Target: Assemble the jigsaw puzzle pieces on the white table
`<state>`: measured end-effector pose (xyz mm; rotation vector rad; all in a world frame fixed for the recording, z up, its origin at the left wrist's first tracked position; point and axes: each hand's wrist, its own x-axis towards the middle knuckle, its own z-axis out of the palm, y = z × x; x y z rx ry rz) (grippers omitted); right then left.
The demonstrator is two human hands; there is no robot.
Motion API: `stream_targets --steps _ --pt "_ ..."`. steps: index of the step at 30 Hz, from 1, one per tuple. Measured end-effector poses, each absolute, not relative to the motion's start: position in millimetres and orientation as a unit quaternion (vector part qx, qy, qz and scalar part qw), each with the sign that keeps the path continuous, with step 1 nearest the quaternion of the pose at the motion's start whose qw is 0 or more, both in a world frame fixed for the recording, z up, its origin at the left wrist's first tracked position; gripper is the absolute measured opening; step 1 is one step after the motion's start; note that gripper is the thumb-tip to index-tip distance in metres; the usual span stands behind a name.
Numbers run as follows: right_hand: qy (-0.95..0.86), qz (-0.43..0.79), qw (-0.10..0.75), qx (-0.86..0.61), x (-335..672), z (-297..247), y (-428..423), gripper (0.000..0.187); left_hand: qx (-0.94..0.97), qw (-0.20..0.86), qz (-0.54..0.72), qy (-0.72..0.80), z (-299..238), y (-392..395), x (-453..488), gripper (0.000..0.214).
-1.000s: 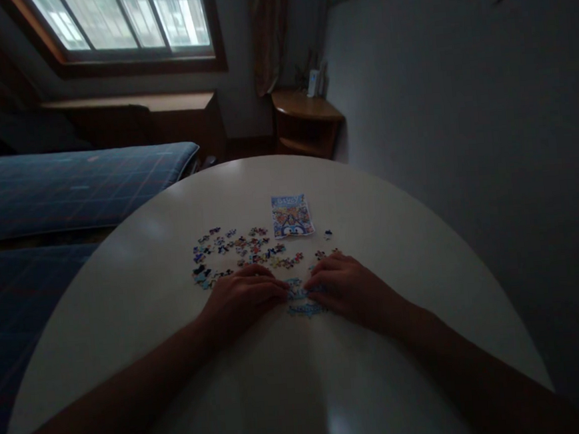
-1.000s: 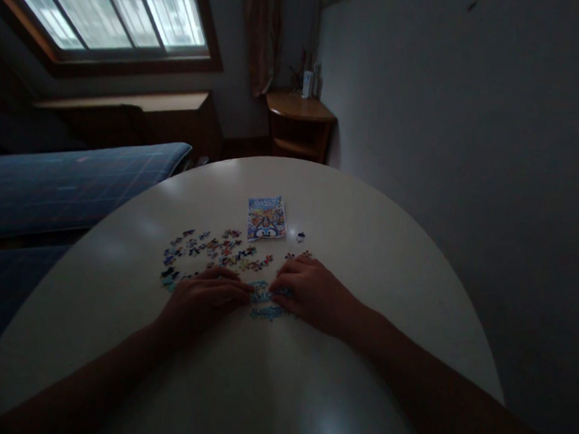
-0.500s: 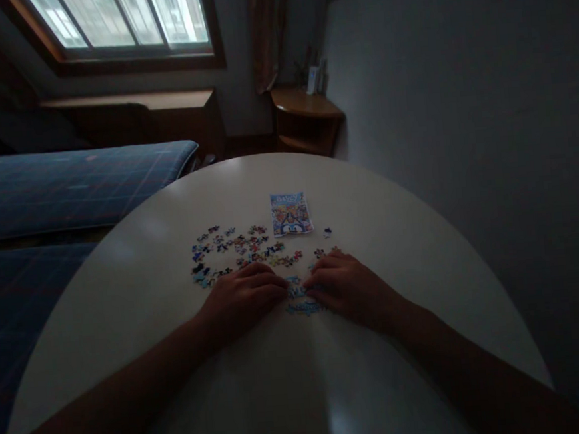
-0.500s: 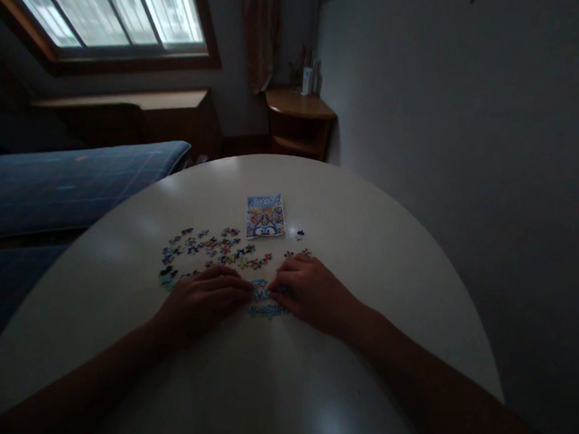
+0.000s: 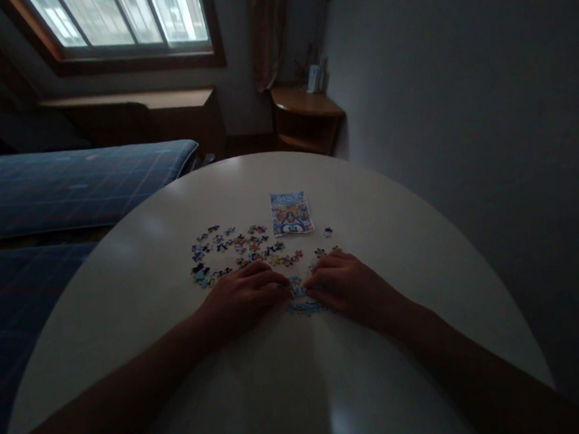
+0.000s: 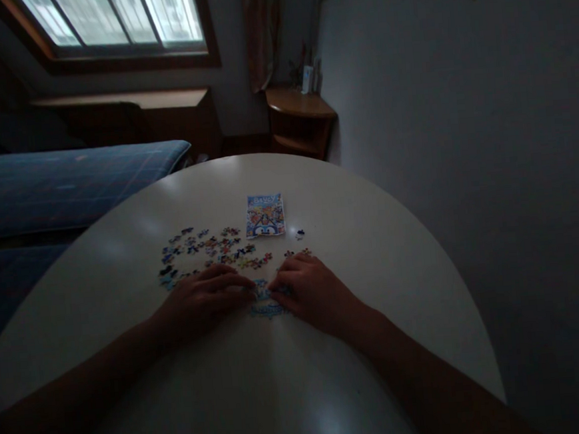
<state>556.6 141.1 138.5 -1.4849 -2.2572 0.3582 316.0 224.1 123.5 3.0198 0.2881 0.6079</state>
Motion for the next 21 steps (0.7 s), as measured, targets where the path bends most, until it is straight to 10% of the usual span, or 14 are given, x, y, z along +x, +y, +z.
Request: stream_targets --steps 21 --pt "-0.81 0.133 0.202 -0.534 556.3 138.6 142.0 0.007 0.95 0.159 0.201 0.179 118.5 222.9 322.9 0.015"
